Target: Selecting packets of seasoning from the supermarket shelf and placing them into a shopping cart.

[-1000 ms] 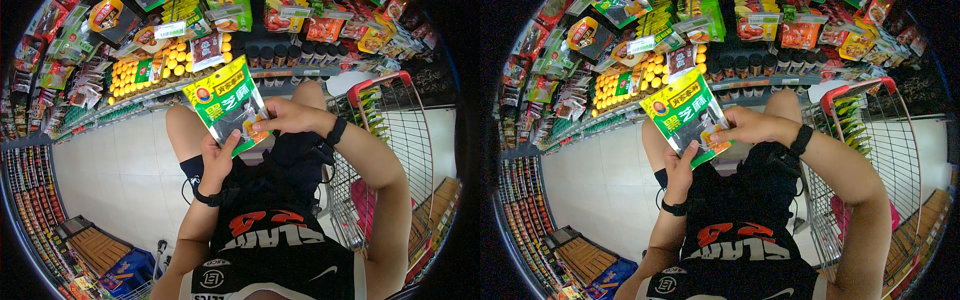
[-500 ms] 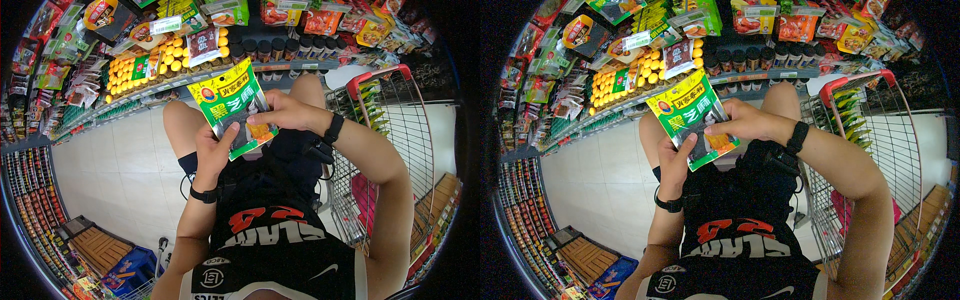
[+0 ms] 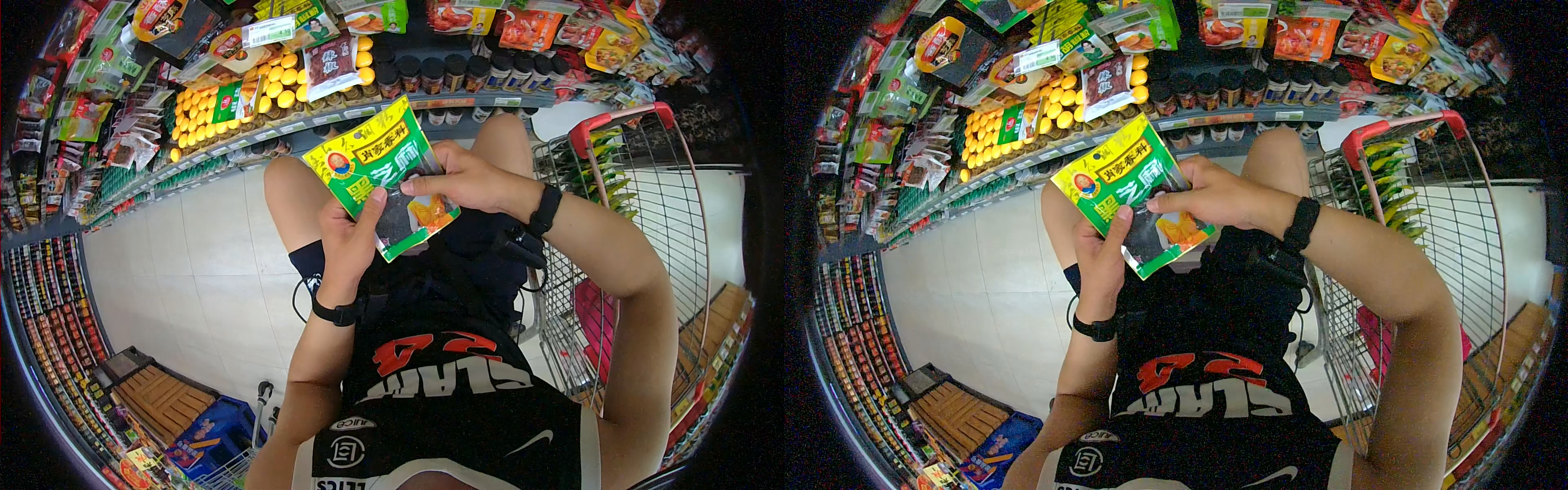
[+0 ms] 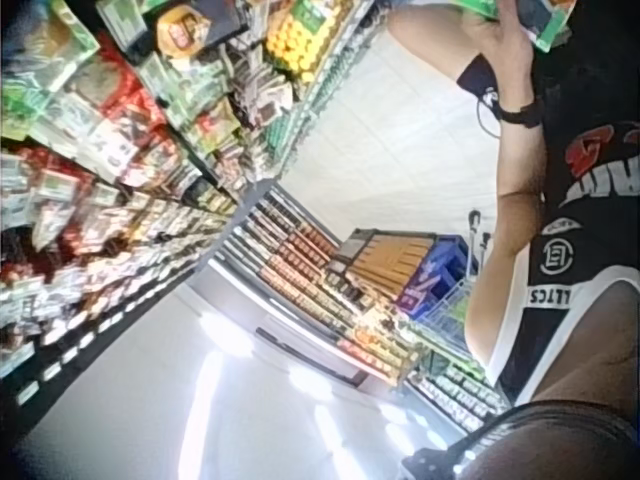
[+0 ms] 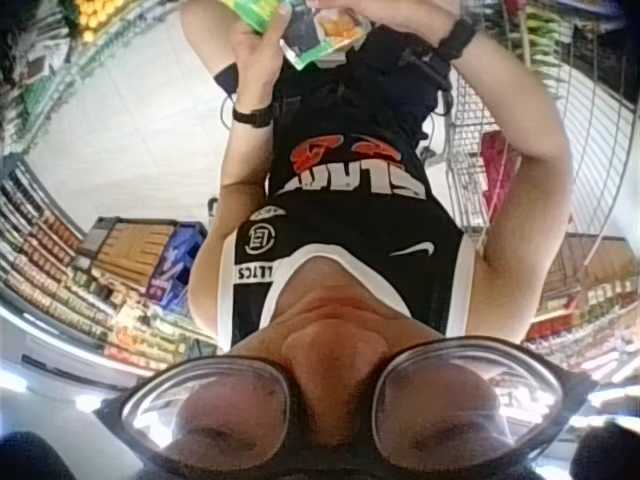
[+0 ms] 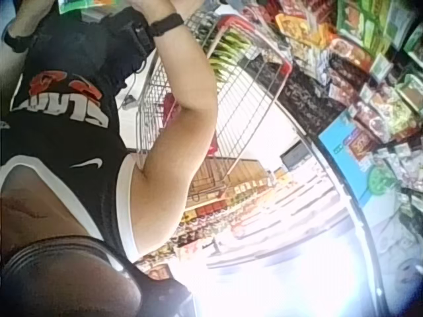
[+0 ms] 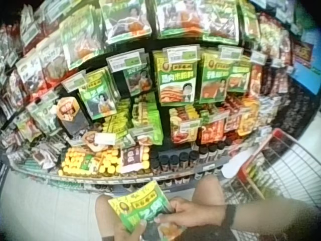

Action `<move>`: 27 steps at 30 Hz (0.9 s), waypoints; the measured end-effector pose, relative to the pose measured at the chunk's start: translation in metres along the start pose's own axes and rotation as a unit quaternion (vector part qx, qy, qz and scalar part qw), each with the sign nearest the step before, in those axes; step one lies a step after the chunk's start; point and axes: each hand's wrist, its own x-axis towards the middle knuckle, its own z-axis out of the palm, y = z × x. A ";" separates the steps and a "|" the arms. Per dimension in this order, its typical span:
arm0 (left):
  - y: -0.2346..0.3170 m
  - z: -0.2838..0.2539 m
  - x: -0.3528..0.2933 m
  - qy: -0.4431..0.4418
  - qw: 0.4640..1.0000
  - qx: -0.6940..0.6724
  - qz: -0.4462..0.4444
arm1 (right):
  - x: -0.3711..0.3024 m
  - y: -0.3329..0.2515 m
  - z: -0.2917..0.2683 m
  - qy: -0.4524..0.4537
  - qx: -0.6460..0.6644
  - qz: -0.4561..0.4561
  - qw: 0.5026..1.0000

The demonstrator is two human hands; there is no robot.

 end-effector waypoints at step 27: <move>-0.021 -0.015 0.008 -0.012 0.916 -0.294 -0.274 | 0.005 -0.003 -0.012 -0.029 0.179 0.202 0.963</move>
